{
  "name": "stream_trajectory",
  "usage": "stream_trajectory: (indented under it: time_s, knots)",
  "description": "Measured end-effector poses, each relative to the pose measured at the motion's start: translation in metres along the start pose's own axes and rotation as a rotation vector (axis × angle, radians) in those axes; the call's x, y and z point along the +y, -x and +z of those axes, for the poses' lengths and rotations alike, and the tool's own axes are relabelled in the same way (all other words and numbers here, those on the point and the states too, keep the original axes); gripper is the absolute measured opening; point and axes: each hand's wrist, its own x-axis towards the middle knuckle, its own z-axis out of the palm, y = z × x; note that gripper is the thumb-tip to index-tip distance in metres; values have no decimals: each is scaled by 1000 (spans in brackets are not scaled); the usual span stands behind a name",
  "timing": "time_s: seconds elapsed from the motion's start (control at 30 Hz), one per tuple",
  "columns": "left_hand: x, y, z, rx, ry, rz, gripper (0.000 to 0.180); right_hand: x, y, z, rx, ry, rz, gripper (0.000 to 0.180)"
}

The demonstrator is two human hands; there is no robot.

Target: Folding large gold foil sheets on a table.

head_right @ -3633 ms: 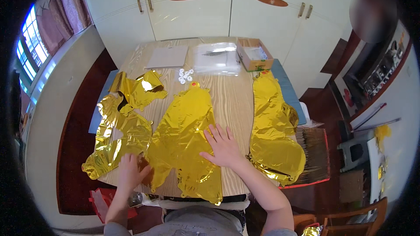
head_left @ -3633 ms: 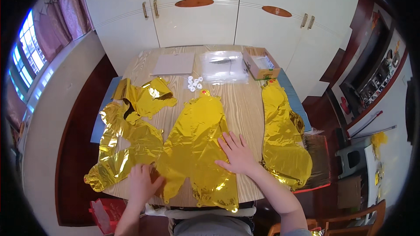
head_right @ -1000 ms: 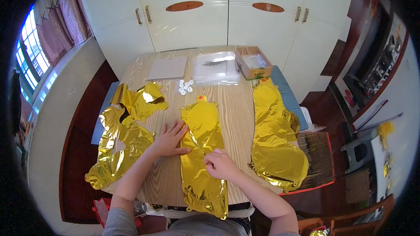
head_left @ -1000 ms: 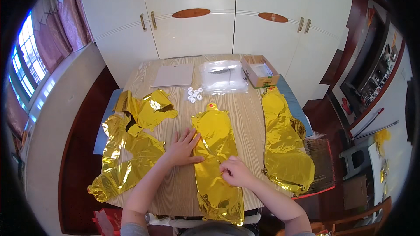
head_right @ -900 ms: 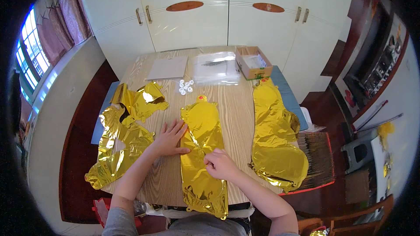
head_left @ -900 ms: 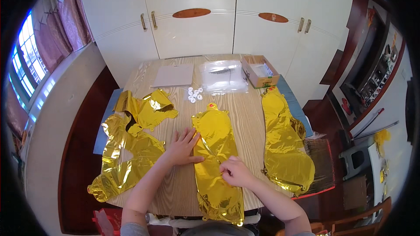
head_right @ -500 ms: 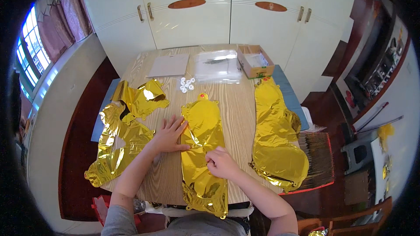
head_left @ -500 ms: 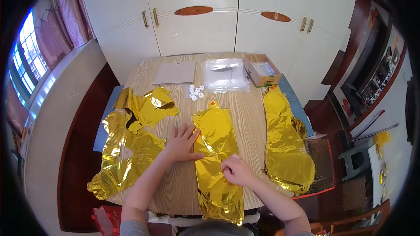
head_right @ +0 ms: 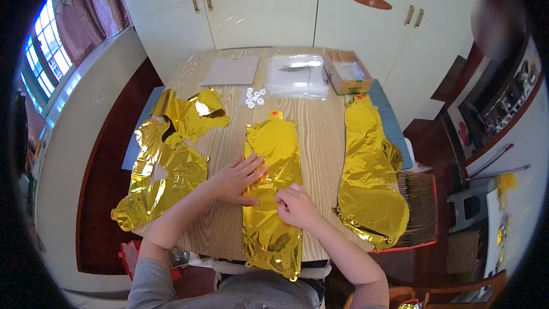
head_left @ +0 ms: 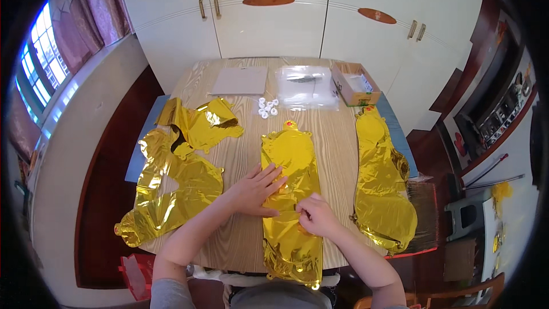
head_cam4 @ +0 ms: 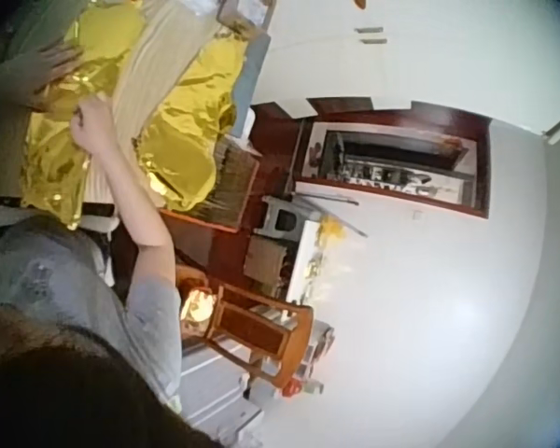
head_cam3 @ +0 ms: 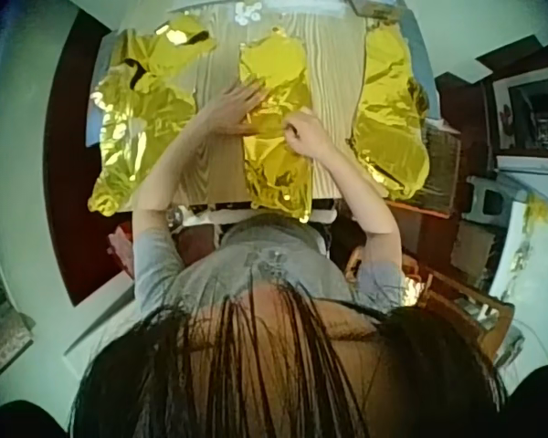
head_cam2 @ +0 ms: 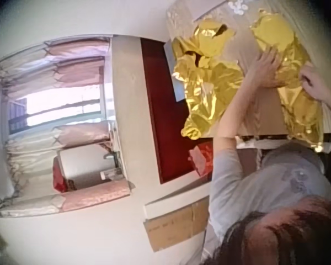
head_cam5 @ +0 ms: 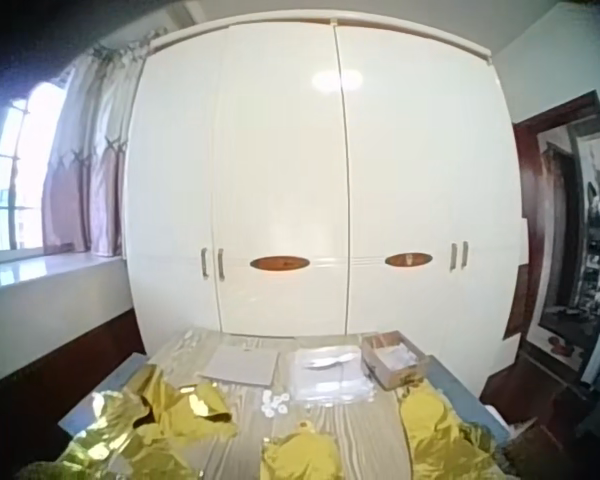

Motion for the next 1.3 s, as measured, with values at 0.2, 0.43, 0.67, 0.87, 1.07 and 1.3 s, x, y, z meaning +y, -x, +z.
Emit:
stream_trajectory:
  time_s: [0.2, 0.43, 0.67, 0.87, 1.07, 1.3]
  knots:
    - [4, 7, -4, -45, -31, -24, 101, 1, 0, 1, -4, 4, -5, 12]
    - [5, 9, -8, -66, -15, -30, 110, 0, -1, 2, 48, 23, -65, 14]
    - [6, 15, -15, -133, 23, -44, 125, -3, -2, 1, 34, 48, -66, 14]
    - [11, 18, -20, -173, 22, -42, 131, -4, -1, 2, 21, 66, -56, 14]
    - [16, 22, -20, -173, 2, -52, 131, 0, 3, 4, -23, 97, -28, 18]
    - [13, 27, -12, -125, -15, -32, 133, -48, -8, -5, -244, 280, -313, 31]
